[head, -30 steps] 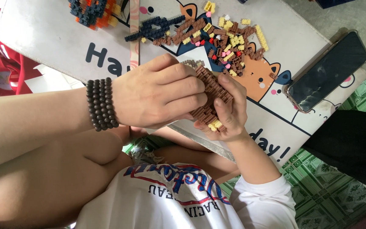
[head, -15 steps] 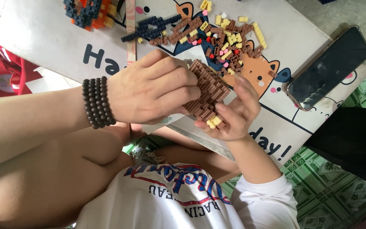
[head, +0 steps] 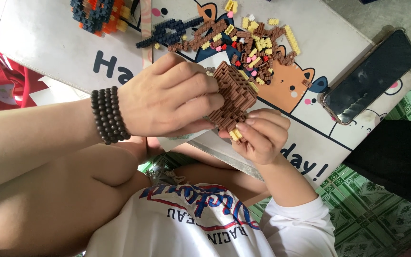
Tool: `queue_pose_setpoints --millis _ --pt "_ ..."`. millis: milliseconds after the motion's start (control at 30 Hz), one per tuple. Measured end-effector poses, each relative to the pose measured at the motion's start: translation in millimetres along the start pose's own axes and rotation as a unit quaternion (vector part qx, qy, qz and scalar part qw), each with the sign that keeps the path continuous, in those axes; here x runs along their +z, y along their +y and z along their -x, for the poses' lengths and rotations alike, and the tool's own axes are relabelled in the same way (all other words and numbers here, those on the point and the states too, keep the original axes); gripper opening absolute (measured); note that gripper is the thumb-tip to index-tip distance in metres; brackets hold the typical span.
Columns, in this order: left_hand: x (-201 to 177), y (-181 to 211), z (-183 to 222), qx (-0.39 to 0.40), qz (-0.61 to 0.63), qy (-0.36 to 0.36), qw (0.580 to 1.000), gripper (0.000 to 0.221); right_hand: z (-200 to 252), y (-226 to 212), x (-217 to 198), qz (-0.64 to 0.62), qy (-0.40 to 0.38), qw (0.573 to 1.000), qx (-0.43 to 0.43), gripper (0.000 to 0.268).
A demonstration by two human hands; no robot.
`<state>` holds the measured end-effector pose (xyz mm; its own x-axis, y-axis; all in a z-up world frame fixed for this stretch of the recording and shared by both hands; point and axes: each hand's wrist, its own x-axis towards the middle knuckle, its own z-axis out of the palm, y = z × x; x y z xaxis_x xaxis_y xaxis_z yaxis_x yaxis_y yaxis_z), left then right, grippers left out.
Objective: Assembling a small figure from interlocking toy blocks on a low table.
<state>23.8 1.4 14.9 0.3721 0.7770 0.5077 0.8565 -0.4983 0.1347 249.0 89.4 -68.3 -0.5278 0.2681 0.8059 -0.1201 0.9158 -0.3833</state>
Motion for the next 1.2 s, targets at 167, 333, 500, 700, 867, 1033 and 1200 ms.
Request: queue_pose_setpoints --millis 167,333,500,700,867,1033,1200 --pt "-5 3 -2 0.055 -0.105 0.024 0.993 0.018 3 -2 0 -0.026 0.001 1.000 -0.006 0.026" --pt "-2 6 0 0.064 -0.099 0.017 0.993 0.025 -6 -6 1 -0.038 -0.009 0.999 -0.020 0.028" --pt "-1 6 -1 0.075 -0.092 0.008 0.993 0.027 -4 -6 4 -0.021 0.015 0.999 -0.045 0.025" --pt "-1 5 -1 0.092 -0.074 0.012 0.993 0.027 -7 -6 3 -0.032 -0.006 0.999 -0.044 0.027" --pt "2 4 5 0.056 -0.046 -0.011 0.997 0.025 -2 -6 1 -0.070 -0.031 0.997 -0.032 0.025" --pt "6 3 10 0.043 -0.015 -0.020 0.999 0.026 -5 -7 1 -0.045 -0.061 0.995 -0.059 0.024" --pt "9 4 12 0.036 0.027 -0.048 0.998 0.031 -6 -6 1 -0.050 -0.054 0.994 -0.082 0.022"
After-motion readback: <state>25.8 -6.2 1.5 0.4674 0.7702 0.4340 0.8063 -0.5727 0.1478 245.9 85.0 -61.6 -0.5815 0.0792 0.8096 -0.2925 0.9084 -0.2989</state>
